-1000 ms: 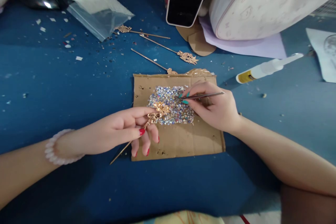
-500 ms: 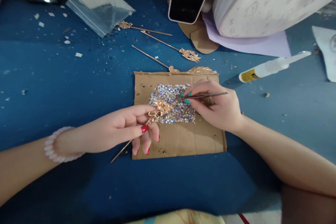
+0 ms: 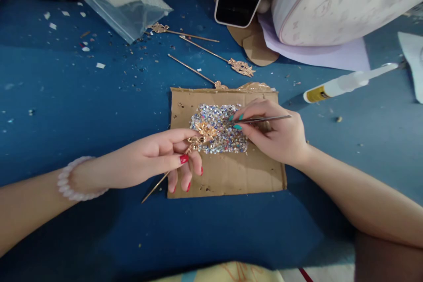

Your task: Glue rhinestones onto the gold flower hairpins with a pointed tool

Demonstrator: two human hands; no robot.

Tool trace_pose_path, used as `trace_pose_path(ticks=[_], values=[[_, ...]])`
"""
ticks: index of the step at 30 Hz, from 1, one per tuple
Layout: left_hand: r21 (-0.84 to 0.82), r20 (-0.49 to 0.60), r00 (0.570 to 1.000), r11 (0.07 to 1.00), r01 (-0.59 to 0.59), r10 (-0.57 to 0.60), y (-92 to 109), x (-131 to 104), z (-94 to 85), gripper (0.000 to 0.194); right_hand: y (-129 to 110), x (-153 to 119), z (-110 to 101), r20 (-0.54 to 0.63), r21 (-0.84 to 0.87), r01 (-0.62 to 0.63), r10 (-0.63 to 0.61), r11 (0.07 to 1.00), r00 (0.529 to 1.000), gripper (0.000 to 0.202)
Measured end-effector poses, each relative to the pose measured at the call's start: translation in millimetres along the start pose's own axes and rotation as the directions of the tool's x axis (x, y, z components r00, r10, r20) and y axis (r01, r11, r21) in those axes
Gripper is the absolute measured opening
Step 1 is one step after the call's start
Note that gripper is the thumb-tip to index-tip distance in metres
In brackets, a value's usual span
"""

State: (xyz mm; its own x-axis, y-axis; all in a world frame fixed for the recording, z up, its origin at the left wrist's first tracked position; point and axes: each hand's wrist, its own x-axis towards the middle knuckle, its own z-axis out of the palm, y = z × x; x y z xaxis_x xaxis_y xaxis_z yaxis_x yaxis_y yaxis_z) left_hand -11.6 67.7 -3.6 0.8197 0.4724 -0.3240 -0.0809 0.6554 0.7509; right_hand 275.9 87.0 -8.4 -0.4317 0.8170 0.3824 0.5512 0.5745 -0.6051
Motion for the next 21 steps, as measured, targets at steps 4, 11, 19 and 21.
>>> trace_pose_path(ticks=[4,11,19,21], values=[[0.014,0.013,1.000,1.000,-0.005,0.005,-0.6,-1.3,0.0,0.033,0.4,0.0,0.0,0.002,-0.004,0.009,-0.009,1.000,1.000,0.003],[0.010,-0.011,1.000,1.000,0.013,-0.013,1.7,-0.9,2.0,0.036,0.7,-0.6,0.3,0.004,0.006,0.014,-0.014,1.000,1.000,0.002],[0.036,-0.021,1.000,0.999,0.023,-0.022,0.6,-1.7,1.1,0.034,0.4,-0.6,-0.3,-0.006,0.008,-0.034,0.034,0.999,0.999,0.005],[0.041,-0.023,0.999,0.999,0.030,-0.029,0.1,-2.1,0.8,0.032,0.3,-0.5,-0.2,-0.006,0.006,-0.029,0.029,1.000,1.000,0.005]])
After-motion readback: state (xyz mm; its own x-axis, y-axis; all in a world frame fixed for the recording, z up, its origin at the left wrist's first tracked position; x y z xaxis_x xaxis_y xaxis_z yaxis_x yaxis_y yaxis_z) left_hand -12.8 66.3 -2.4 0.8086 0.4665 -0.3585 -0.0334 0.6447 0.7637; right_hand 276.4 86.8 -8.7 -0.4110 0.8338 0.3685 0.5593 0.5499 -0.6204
